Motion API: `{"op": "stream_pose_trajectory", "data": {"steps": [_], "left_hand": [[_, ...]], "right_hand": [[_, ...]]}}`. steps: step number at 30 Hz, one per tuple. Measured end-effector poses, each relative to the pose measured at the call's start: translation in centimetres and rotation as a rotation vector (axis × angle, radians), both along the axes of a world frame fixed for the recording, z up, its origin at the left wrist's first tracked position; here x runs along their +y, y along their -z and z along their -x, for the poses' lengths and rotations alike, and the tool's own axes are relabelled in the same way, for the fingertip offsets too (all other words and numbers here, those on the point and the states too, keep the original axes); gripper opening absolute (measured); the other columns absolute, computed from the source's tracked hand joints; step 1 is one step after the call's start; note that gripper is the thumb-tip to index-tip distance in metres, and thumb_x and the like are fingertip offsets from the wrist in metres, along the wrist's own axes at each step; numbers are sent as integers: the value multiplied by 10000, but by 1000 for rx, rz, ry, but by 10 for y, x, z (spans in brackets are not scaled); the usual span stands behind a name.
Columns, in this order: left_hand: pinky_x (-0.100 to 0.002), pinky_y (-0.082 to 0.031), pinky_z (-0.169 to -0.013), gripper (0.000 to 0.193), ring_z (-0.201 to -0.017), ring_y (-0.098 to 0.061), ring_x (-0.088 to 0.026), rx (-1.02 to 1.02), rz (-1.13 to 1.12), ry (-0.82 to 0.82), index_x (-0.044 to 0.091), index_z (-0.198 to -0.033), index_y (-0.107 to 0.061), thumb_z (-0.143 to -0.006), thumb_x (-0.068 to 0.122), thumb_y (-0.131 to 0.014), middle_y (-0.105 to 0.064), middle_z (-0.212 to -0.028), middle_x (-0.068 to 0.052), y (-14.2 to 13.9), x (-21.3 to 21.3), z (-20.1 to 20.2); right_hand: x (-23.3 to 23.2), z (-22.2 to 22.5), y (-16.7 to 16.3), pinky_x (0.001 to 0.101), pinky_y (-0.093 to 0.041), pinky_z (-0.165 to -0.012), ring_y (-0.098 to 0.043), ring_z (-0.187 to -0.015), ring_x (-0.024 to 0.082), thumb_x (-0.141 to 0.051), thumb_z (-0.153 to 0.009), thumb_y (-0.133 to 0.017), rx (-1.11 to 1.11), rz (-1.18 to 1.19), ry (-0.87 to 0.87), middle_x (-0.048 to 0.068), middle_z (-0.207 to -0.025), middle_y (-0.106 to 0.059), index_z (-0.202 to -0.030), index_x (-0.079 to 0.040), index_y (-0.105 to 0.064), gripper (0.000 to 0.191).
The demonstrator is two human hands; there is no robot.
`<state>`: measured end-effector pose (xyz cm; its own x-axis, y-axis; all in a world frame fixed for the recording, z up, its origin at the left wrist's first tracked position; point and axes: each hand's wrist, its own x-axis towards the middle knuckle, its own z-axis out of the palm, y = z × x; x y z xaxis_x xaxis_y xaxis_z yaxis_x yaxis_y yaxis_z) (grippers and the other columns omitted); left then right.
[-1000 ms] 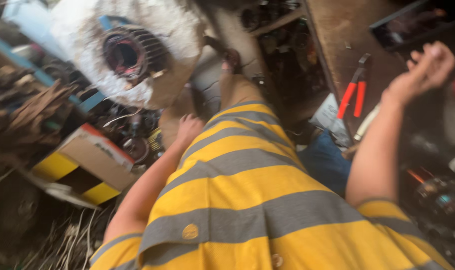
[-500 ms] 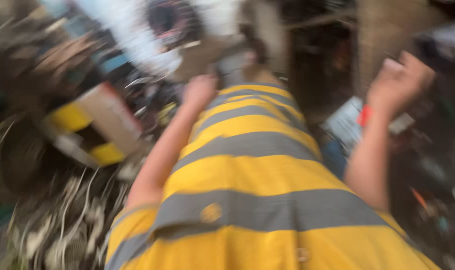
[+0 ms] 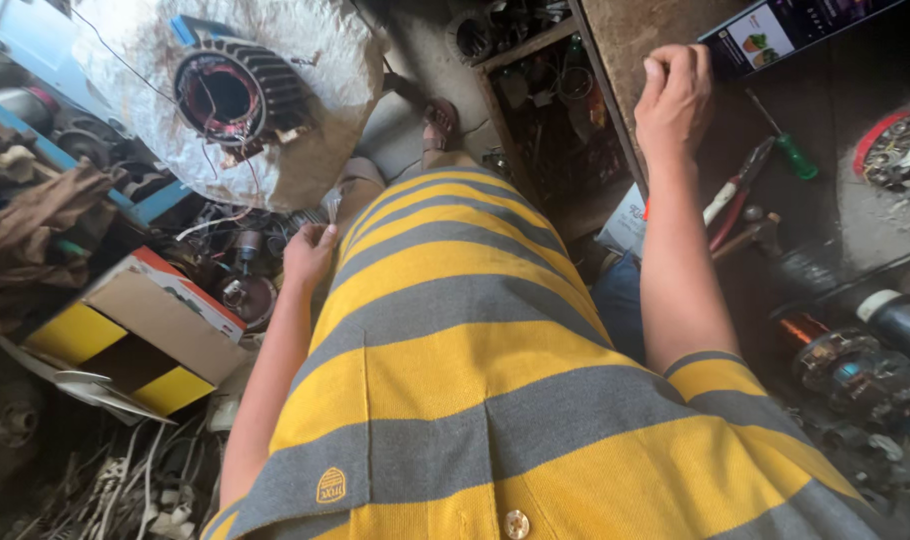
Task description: The person works on a circular electrical component, using pliers and a hammer to manipulate and cut wires. They repeatedly adjust the wires and use tools to secure or remove parts of the component.
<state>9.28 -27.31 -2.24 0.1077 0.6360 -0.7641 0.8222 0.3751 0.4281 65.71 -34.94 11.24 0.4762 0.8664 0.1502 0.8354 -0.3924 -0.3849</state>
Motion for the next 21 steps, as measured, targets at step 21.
{"op": "stream_pose_trajectory", "data": {"steps": [21], "left_hand": [[-391, -527, -894, 483, -1014, -721, -303, -140, -99, 56, -39, -1177, -691, -989, 405, -681, -751, -1097, -207, -29, 67, -42]], "right_hand": [[-50, -89, -81, 429, -584, -847, -740, -954, 296, -198, -949, -671, 75, -314, 403, 132, -998, -722, -1065, -68, -643, 177]]}}
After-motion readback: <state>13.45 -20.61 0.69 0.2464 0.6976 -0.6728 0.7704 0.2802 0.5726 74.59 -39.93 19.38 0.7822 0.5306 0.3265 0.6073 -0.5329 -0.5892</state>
